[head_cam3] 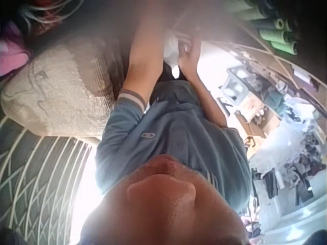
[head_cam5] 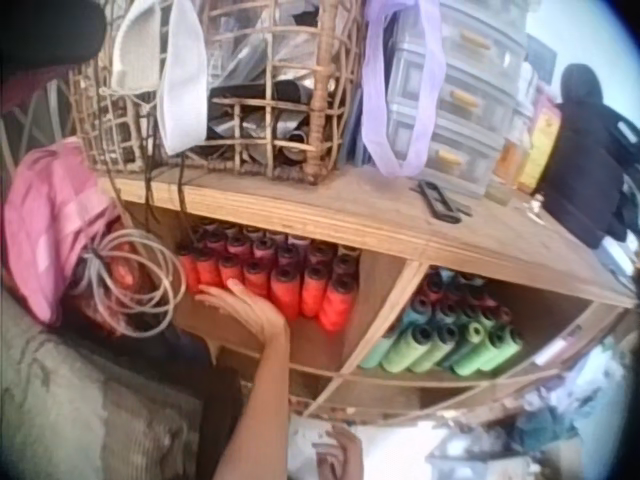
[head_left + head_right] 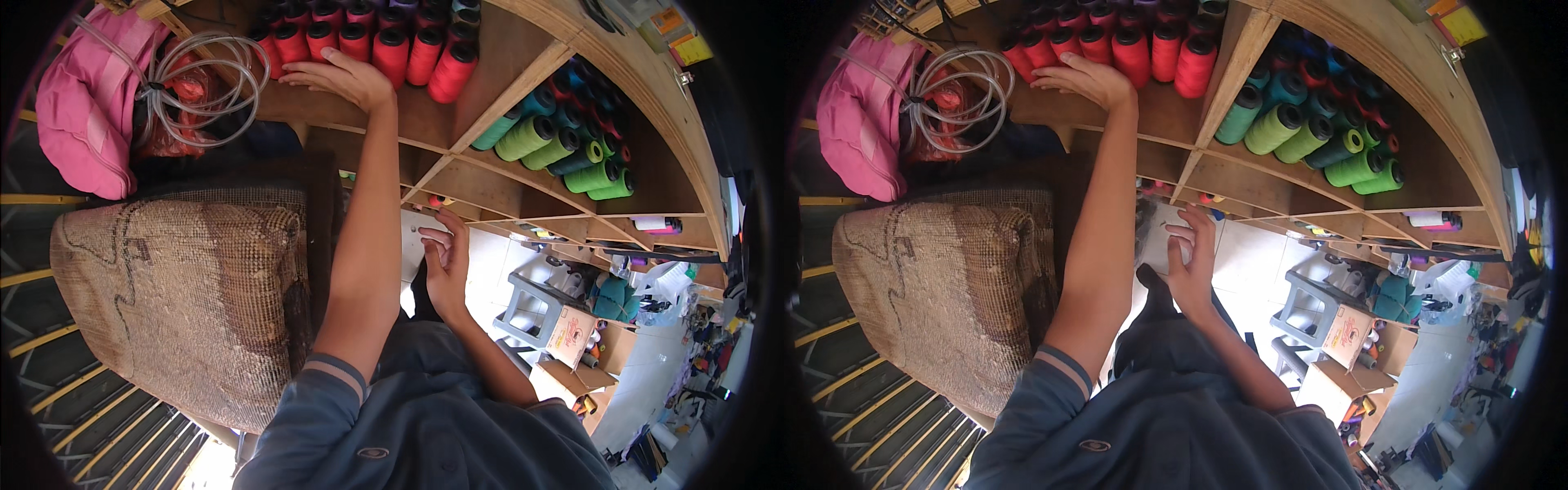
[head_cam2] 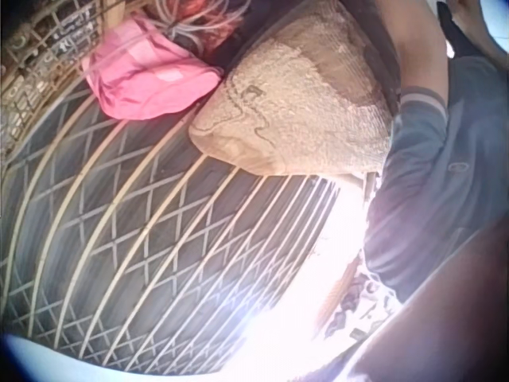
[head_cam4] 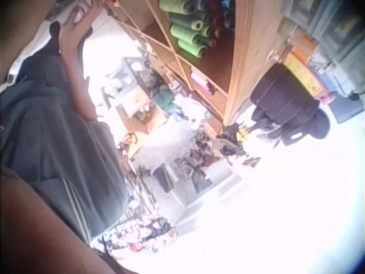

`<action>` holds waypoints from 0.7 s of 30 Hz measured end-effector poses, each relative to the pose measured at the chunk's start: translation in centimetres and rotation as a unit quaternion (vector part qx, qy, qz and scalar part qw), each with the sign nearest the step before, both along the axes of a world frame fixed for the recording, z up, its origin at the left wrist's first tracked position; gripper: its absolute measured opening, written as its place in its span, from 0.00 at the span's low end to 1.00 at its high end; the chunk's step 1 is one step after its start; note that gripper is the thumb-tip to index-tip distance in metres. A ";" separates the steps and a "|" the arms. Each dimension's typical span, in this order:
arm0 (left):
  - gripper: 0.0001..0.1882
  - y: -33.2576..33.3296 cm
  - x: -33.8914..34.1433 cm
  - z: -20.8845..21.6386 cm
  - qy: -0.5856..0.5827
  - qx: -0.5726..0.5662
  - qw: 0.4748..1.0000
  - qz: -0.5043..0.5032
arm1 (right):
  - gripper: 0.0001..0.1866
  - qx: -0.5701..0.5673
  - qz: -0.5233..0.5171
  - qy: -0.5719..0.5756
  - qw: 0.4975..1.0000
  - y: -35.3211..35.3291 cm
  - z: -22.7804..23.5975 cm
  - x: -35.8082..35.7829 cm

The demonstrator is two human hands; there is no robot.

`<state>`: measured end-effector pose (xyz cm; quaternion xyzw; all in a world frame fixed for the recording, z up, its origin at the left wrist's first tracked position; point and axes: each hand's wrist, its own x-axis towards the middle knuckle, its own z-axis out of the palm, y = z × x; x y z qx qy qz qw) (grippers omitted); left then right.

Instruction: The person sorts thread spools from a cardboard box and places them onto a wooden shelf. They handle red, white, beige, purple, and maroon spools, arranging them by color into rows on the shelf.

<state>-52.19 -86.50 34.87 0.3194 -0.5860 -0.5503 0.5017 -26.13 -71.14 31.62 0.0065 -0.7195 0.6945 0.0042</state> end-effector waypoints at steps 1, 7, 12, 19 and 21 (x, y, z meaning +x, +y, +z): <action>0.38 -0.1 -0.3 -0.2 0.004 -0.003 1.000 0.004 | 0.23 -0.005 -0.006 -0.004 1.000 0.2 -0.2 0.1; 0.38 0.1 -2.0 0.2 -0.062 0.004 0.997 0.038 | 0.23 0.000 -0.027 -0.004 1.000 0.8 -0.2 -0.2; 0.36 -0.1 -1.5 -0.2 0.006 0.001 0.999 0.034 | 0.22 -0.001 -0.029 0.006 1.000 0.0 -0.4 -1.4; 0.37 -6.8 -1.3 -1.2 0.033 0.012 0.998 0.049 | 0.30 0.071 -0.013 0.212 0.975 -6.9 2.8 -8.1; 0.38 -6.0 -1.0 -0.4 0.014 0.015 0.999 0.041 | 0.31 0.127 -0.023 0.265 0.956 -8.4 2.3 -11.7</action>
